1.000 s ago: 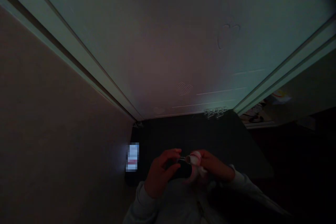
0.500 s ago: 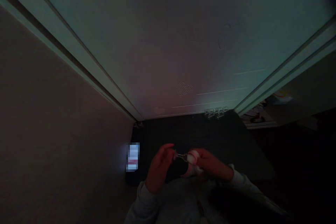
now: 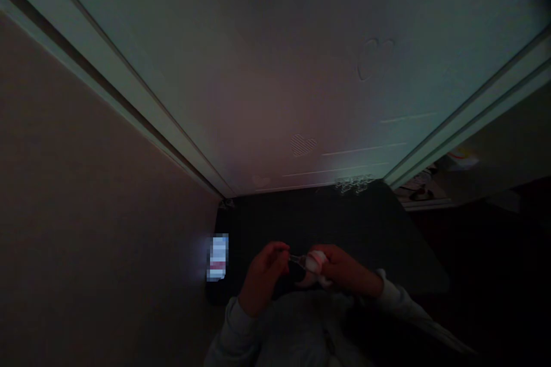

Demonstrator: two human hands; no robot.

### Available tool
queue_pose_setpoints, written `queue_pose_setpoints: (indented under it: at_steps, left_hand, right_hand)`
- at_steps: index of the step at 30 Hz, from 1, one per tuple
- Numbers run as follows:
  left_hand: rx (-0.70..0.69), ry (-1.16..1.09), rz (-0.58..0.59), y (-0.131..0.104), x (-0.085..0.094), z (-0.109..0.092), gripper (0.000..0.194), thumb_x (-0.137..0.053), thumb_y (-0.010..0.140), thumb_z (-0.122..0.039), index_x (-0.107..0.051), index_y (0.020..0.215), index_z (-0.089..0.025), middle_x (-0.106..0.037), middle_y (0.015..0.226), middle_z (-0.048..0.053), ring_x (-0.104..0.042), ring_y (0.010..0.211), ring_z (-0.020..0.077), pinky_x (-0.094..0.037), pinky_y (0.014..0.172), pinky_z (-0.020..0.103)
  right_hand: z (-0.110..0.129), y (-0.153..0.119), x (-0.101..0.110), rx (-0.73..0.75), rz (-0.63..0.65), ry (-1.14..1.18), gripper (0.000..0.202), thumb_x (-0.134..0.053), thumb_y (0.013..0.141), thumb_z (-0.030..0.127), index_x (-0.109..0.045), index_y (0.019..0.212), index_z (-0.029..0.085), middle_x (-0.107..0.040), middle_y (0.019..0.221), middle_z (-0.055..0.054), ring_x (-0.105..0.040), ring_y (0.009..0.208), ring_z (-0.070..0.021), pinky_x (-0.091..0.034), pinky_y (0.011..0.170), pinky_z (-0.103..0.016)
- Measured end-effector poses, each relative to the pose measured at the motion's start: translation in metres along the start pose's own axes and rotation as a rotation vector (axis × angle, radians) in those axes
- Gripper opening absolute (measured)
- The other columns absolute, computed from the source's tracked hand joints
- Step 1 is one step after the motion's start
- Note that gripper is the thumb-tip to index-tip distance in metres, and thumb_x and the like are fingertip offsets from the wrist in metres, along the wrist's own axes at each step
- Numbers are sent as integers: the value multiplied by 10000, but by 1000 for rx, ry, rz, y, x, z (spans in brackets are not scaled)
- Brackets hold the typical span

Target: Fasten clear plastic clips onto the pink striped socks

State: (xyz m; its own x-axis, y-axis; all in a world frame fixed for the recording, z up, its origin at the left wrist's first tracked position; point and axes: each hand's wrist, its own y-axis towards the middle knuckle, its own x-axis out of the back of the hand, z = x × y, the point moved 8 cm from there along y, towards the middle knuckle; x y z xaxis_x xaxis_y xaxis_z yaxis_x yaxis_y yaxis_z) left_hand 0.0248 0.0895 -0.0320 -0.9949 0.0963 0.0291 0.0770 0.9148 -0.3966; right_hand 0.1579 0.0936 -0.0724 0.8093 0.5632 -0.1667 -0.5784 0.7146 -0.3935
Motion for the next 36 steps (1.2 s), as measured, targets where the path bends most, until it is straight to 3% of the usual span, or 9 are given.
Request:
queue_pose_setpoints:
  at_steps: [13,19,23,29,36]
  left_hand:
    - [-27,-56,9,3,2,15,310,-625,745,-398,-599,964,-180,-583,728,-4,-558,715,156,-436,672,268]
    - [-49,-72,5,2,1,12,277,-625,743,-344,-597,978,-200,-604,740,-14,-565,722,156,-440,672,264]
    - [-61,-73,2,3,1,14,283,-621,753,-330,-593,1003,-199,-639,836,14,-589,812,179,-451,744,286]
    - [-103,-81,9,3,1,11,252,-627,757,-285,-603,990,-192,-652,936,45,-589,898,200,-446,805,308]
    - [-53,-164,10,3,0,18,246,-657,731,-297,-610,947,-190,-641,917,41,-598,803,177,-466,667,266]
  right_hand:
    - [1,2,8,72,-77,-21,42,-523,642,200,-532,672,173,-472,565,53,-417,489,-84,-321,437,-184]
    - [3,2,10,78,-108,-6,140,-518,698,224,-589,806,172,-525,550,44,-466,461,-103,-351,428,-203]
    - [14,0,15,163,-168,-45,180,-524,679,185,-629,824,163,-582,660,12,-510,567,-120,-394,508,-219]
    - [15,-1,20,141,-244,-4,202,-540,685,230,-638,845,157,-587,670,3,-492,556,-119,-377,491,-220]
    - [1,3,24,101,-265,61,191,-529,702,209,-637,853,163,-548,590,39,-451,487,-94,-332,447,-201]
